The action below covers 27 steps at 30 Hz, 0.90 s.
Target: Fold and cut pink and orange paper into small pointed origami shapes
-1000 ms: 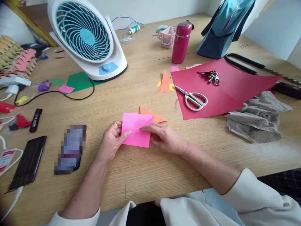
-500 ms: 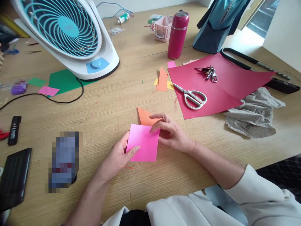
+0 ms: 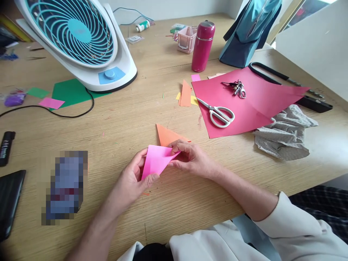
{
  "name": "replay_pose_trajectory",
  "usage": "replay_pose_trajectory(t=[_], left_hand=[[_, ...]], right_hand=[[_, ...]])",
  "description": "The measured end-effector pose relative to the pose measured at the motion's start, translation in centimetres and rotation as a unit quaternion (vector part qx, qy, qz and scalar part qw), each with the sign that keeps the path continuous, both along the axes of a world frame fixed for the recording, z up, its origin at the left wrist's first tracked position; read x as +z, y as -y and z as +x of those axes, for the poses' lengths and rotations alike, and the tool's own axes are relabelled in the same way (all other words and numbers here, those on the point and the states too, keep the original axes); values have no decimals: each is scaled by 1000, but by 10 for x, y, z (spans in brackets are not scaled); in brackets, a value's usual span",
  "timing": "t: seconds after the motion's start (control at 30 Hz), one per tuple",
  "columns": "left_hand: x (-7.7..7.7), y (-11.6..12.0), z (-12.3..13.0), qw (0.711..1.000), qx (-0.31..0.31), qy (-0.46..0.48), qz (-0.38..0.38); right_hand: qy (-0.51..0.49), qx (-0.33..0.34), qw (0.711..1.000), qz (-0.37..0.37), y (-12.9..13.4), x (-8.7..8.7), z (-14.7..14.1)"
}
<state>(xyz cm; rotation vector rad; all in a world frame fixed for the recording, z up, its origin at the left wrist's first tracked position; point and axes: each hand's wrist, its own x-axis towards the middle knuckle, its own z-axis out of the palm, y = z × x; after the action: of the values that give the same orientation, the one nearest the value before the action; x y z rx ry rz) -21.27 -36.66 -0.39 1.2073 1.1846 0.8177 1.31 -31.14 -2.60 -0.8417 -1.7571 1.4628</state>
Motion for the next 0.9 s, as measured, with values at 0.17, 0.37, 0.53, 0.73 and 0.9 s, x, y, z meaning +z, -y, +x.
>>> replay_pose_trajectory(t=[0.17, 0.37, 0.53, 0.73, 0.9], left_hand=[[-8, -1, 5, 998, 30, -41, 22], [-14, -1, 10, 983, 76, -135, 103], [-14, -3, 12, 984, 109, -126, 64], [-11, 0, 15, 993, 90, -74, 26], [-10, 0, 16, 995, 79, -62, 16]], right_hand=[[-41, -9, 990, -137, 5, -2, -1], [-80, -59, 983, -153, 7, -8, -7], [-107, -106, 971, -187, 7, -5, -11], [-112, -127, 961, -218, 3, -5, -11], [-134, -148, 956, -213, 3, -1, -12]])
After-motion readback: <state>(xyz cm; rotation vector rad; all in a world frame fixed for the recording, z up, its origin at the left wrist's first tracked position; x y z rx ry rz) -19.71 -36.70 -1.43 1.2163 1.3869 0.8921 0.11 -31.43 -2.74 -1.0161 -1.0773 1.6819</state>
